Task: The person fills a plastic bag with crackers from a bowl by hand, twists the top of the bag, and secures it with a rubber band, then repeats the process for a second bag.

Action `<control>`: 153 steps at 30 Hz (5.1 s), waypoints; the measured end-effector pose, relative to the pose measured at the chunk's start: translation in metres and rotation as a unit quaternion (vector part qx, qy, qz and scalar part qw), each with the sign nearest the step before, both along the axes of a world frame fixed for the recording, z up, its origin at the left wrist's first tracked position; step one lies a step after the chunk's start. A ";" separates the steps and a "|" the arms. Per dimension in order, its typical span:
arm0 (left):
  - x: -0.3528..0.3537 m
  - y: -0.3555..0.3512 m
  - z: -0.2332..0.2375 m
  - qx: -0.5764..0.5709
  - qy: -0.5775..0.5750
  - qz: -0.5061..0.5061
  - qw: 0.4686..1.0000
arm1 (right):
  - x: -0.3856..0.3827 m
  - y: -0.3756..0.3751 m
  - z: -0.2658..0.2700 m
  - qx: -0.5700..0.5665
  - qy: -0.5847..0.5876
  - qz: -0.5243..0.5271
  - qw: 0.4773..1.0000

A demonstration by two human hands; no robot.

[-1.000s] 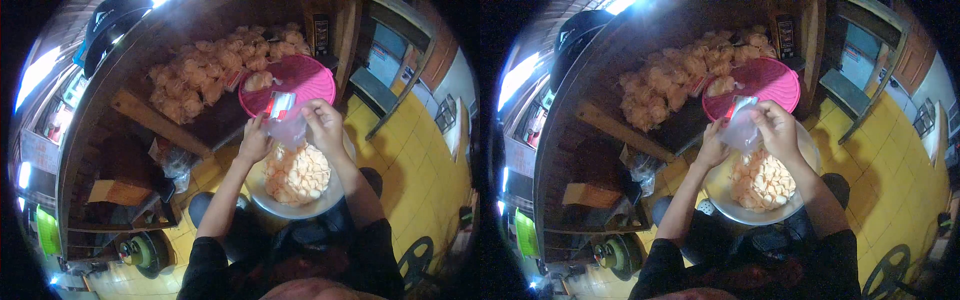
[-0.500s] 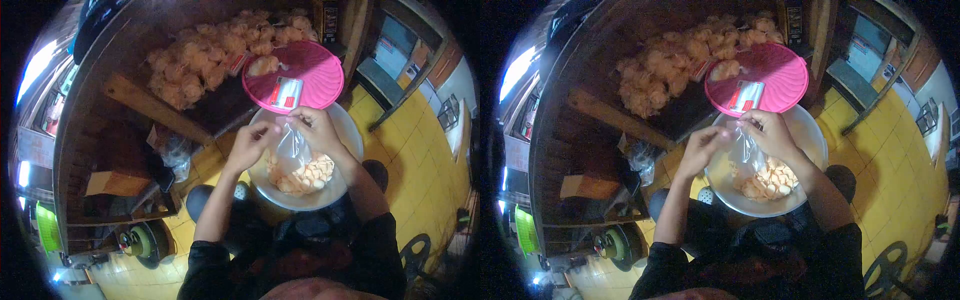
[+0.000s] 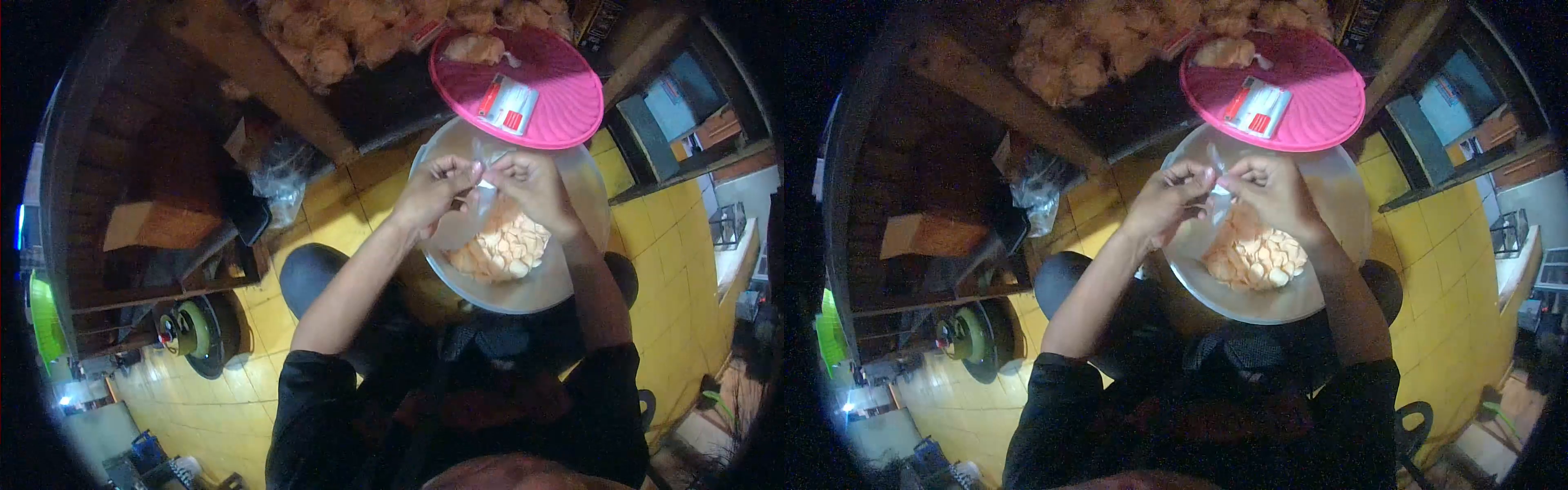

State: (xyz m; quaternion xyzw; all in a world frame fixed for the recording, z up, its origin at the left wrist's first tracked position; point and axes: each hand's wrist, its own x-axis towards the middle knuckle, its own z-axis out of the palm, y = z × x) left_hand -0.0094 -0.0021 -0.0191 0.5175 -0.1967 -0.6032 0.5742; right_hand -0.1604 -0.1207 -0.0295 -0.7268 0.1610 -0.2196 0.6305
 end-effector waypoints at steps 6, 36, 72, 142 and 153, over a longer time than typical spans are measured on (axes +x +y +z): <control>0.002 0.000 -0.007 -0.100 0.024 0.092 0.990 | 0.003 -0.009 -0.017 -0.077 0.076 -0.134 0.985; 0.025 -0.004 0.000 -0.166 -0.618 0.080 0.764 | 0.000 0.063 -0.098 -0.334 0.481 0.319 0.745; -0.013 -0.003 0.002 -0.121 -0.203 -0.023 0.972 | -0.005 0.009 0.013 -0.259 0.133 -0.029 0.956; 0.032 -0.002 0.007 -0.123 -0.630 0.093 0.761 | 0.021 0.065 -0.173 -0.233 0.355 0.241 0.873; 0.032 -0.003 -0.002 -0.114 -0.607 0.079 0.783 | 0.006 0.002 -0.026 -0.203 0.218 0.297 0.907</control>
